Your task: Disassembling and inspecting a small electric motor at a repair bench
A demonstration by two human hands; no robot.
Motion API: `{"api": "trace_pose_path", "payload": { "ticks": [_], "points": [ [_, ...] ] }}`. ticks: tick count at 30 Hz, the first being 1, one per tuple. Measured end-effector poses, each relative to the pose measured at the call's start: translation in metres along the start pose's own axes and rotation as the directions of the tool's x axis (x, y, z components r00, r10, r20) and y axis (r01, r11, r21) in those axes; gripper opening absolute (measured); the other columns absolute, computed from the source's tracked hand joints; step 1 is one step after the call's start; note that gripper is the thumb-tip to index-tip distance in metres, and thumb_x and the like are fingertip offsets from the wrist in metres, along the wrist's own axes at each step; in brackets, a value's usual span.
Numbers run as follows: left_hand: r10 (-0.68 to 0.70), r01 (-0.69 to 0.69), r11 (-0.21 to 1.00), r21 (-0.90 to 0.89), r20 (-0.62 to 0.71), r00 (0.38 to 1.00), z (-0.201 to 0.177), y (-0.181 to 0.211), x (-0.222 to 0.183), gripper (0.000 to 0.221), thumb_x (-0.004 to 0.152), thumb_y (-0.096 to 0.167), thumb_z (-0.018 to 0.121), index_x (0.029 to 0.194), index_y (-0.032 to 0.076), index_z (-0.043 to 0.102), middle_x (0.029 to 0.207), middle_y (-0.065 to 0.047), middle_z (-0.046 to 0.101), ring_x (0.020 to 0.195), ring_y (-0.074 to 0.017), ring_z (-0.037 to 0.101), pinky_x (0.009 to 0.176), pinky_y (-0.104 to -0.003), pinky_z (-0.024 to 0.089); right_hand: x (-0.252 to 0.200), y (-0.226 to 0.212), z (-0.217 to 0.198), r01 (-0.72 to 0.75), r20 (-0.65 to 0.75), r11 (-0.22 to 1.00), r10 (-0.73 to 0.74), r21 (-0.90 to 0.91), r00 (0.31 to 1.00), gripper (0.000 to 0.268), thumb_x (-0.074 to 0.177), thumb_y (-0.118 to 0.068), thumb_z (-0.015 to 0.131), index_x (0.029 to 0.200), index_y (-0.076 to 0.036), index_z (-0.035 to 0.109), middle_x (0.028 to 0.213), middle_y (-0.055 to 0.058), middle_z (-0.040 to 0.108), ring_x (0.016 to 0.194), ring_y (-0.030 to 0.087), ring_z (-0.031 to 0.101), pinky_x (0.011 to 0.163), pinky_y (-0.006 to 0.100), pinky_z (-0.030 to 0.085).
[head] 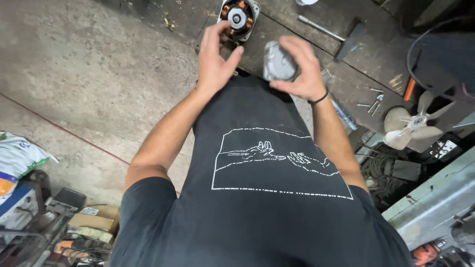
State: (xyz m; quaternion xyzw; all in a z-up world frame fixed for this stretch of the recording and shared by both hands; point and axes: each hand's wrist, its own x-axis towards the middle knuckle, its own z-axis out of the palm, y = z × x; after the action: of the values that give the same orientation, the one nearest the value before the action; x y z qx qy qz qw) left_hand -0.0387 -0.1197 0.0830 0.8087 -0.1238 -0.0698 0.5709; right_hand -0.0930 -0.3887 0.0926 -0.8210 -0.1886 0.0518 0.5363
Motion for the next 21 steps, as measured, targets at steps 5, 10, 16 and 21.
{"api": "trace_pose_path", "payload": {
  "ticks": [5,10,16,21],
  "points": [
    [-0.297,0.298,0.955,0.001,-0.059,0.953,0.005,-0.045,-0.013,0.052,0.082,0.016,0.08,0.125,0.016,0.052,0.11,0.0,0.058,0.089,-0.0143,0.055,0.081,-0.031,0.051,0.018,0.008,-0.003,0.023,-0.01,0.959,-0.027,-0.284,1.0,0.083,0.095,-0.045,0.082,0.152,0.002,0.043,0.149,0.028,0.044,0.14,0.046,0.046,0.119,0.059,0.042],
    [-0.346,0.334,0.916,-0.224,-0.016,0.938,0.007,-0.072,-0.012,0.022,0.089,0.007,0.063,0.108,0.016,0.058,0.078,0.003,0.067,0.064,-0.0084,0.06,0.064,-0.026,0.051,0.087,0.004,0.005,0.268,0.198,0.882,-0.204,-0.387,0.959,0.072,0.103,-0.047,0.074,0.148,0.003,0.05,0.144,0.029,0.05,0.129,0.049,0.052,0.108,0.06,0.043],
    [-0.419,0.399,0.634,-0.662,0.14,0.897,0.007,-0.109,-0.005,0.017,0.097,0.005,0.058,0.112,0.01,0.056,0.07,-0.001,0.054,0.05,-0.0124,0.055,0.046,-0.026,0.049,0.13,0.009,0.017,0.415,0.395,0.741,-0.218,-0.528,0.892,0.073,0.094,-0.044,0.08,0.149,-0.003,0.057,0.13,0.023,0.061,0.108,0.043,0.061,0.082,0.052,0.048],
    [-0.339,0.338,0.768,-0.544,0.102,0.935,0.006,-0.12,0.008,0.009,0.101,0.01,0.064,0.109,0.014,0.062,0.061,0.007,0.043,0.046,-0.0055,0.037,0.041,-0.025,0.03,0.142,0.009,0.018,0.406,0.463,0.737,-0.143,-0.54,0.875,0.085,0.078,-0.037,0.092,0.148,-0.004,0.058,0.134,0.021,0.063,0.109,0.042,0.062,0.079,0.052,0.05]
  ]
}}
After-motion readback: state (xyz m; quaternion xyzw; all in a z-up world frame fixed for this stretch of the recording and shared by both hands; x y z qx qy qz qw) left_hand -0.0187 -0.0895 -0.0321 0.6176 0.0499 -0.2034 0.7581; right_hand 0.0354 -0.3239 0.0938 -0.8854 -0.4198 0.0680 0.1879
